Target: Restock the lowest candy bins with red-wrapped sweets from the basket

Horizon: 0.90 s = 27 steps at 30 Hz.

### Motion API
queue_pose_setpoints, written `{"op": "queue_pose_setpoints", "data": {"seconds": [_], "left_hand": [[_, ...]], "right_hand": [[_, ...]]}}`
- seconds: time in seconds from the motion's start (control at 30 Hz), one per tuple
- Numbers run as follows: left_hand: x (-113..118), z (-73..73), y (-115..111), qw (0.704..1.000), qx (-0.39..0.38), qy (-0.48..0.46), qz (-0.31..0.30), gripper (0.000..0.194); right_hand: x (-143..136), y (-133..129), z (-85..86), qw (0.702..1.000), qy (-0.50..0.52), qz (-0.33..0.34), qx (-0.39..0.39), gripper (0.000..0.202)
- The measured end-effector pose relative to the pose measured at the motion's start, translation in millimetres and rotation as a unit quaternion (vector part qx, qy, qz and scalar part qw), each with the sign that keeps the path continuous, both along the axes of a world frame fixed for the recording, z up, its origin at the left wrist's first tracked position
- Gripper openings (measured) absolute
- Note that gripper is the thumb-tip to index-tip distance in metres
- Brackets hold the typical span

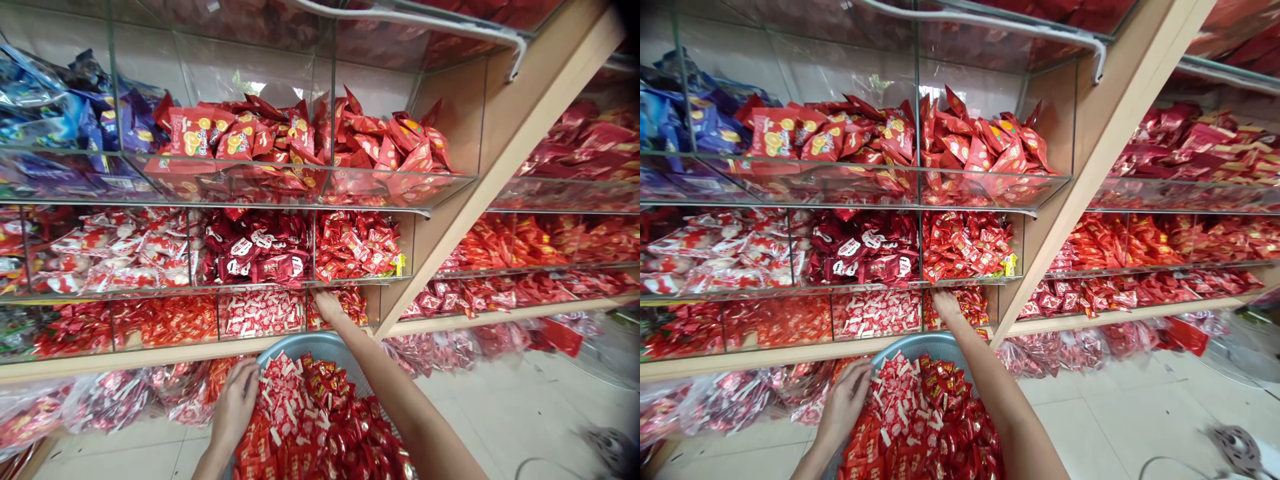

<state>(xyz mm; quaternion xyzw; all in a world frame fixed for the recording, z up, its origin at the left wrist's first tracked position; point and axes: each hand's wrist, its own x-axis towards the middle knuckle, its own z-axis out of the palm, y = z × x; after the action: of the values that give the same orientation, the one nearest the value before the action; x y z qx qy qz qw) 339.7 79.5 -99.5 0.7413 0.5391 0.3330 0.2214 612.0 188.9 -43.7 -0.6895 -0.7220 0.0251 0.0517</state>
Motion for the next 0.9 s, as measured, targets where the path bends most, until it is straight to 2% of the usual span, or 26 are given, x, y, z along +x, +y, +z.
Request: {"op": "queue_pose_setpoints", "data": {"seconds": [0.2, 0.33, 0.37, 0.43, 0.5, 0.57, 0.67, 0.8, 0.9], "left_hand": [[0.9, 3.6, -0.3, 1.000, -0.005, 0.007, 0.002, 0.026], [1.3, 3.5, -0.4, 1.000, 0.011, 0.008, 0.001, 0.026], [1.3, 3.3, -0.5, 1.000, 0.013, 0.010, 0.002, 0.026], [1.2, 3.0, -0.5, 1.000, 0.016, 0.013, 0.003, 0.026], [1.2, 2.8, -0.4, 1.000, 0.021, 0.014, 0.005, 0.026], [1.2, 2.7, -0.2, 1.000, 0.025, 0.013, 0.004, 0.026], [1.3, 2.5, 0.3, 1.000, 0.026, 0.012, -0.002, 0.026], [1.6, 2.7, 0.5, 1.000, 0.015, 0.016, -0.001, 0.026], [2.1, 3.4, 0.0, 1.000, 0.009, 0.017, -0.002, 0.027]], "right_hand": [[13.3, -10.0, -4.2, 0.998, 0.051, 0.007, 0.033, 0.032], [18.7, -12.0, -7.3, 0.983, 0.166, -0.033, 0.071, 0.027], [18.9, -10.9, -7.9, 0.971, 0.218, -0.050, 0.085, 0.027], [18.2, -8.2, -8.7, 0.923, 0.361, -0.096, 0.092, 0.028], [16.6, -6.8, -9.2, 0.860, 0.486, -0.139, 0.065, 0.029], [14.8, -9.5, -8.8, 0.821, 0.547, -0.162, 0.028, 0.028], [12.4, -24.5, -4.7, 0.806, 0.572, -0.152, -0.001, 0.025], [9.8, -62.0, 5.5, 0.769, 0.631, -0.095, -0.049, 0.033], [7.8, -92.0, 5.0, 0.781, 0.617, -0.058, -0.076, 0.033]]}}
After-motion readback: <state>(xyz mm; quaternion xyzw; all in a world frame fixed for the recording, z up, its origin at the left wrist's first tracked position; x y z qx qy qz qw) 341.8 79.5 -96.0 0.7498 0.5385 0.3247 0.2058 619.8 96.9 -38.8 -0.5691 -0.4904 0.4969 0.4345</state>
